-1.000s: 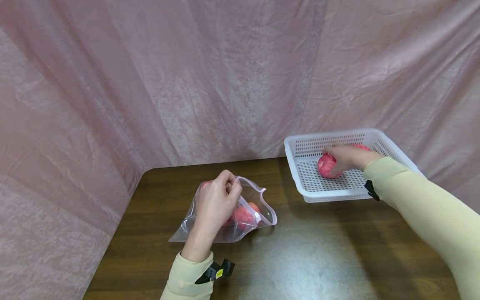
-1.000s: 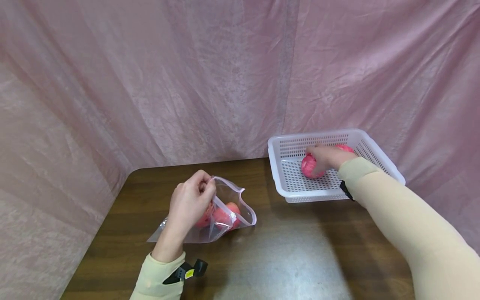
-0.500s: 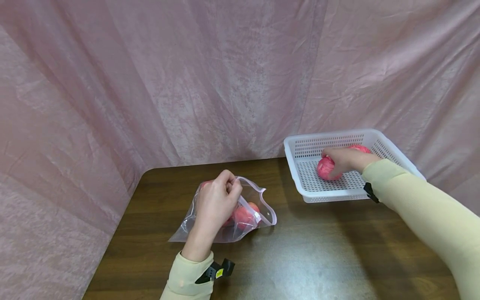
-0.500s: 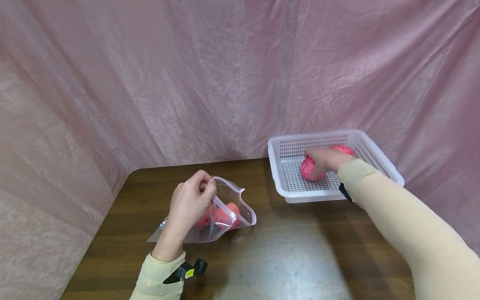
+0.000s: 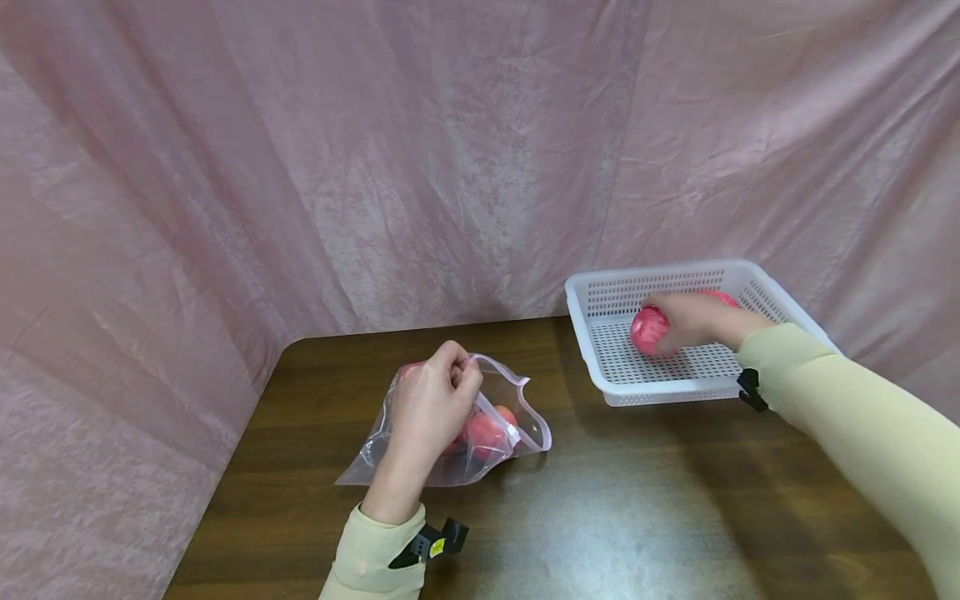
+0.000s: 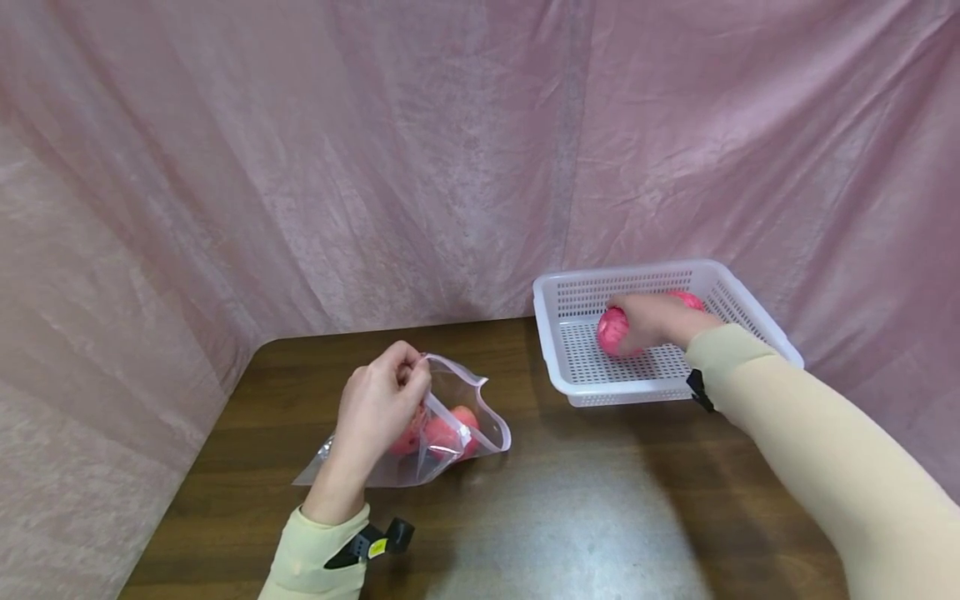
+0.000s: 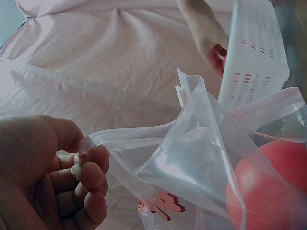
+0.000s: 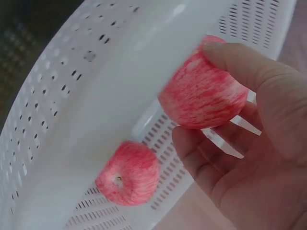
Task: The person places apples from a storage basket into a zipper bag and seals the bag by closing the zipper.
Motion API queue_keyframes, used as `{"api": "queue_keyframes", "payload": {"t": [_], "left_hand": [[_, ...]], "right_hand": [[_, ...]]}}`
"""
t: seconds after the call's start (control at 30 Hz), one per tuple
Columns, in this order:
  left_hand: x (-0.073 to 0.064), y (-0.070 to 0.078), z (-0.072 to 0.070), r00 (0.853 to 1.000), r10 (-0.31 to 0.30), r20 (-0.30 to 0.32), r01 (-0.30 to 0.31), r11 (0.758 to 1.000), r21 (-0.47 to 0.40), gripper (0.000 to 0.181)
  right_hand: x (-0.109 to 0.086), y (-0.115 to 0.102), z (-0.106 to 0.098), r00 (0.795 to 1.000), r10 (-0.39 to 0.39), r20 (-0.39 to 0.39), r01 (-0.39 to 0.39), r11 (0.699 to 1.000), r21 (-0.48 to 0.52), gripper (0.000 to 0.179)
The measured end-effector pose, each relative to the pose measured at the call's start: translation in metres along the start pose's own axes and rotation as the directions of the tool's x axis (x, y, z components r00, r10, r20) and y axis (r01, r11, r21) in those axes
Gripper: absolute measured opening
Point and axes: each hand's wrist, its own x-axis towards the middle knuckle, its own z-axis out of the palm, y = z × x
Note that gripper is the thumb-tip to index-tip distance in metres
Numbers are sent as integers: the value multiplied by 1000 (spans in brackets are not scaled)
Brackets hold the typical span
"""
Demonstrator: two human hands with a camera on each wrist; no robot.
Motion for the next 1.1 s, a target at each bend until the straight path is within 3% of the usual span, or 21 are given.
{"api": "queue_keyframes", "payload": {"t": [0.37,0.7,1.1], "left_hand": [[1,-1,1,1000,-15,12,15,1000,-2,10],[1,-1,1,1000,-13,17,13,1000,-12,10],[0,-1,-1,1000,-6,10,6,1000,-2,11]], "right_hand": [[-11,-4,-10,993,-8,-118,19,995,95,86],[-24,-16,-15,959,-13,-283,67,981,184,82],[-34,-44,-17,935,-3,-354,78,977,197,86]]}}
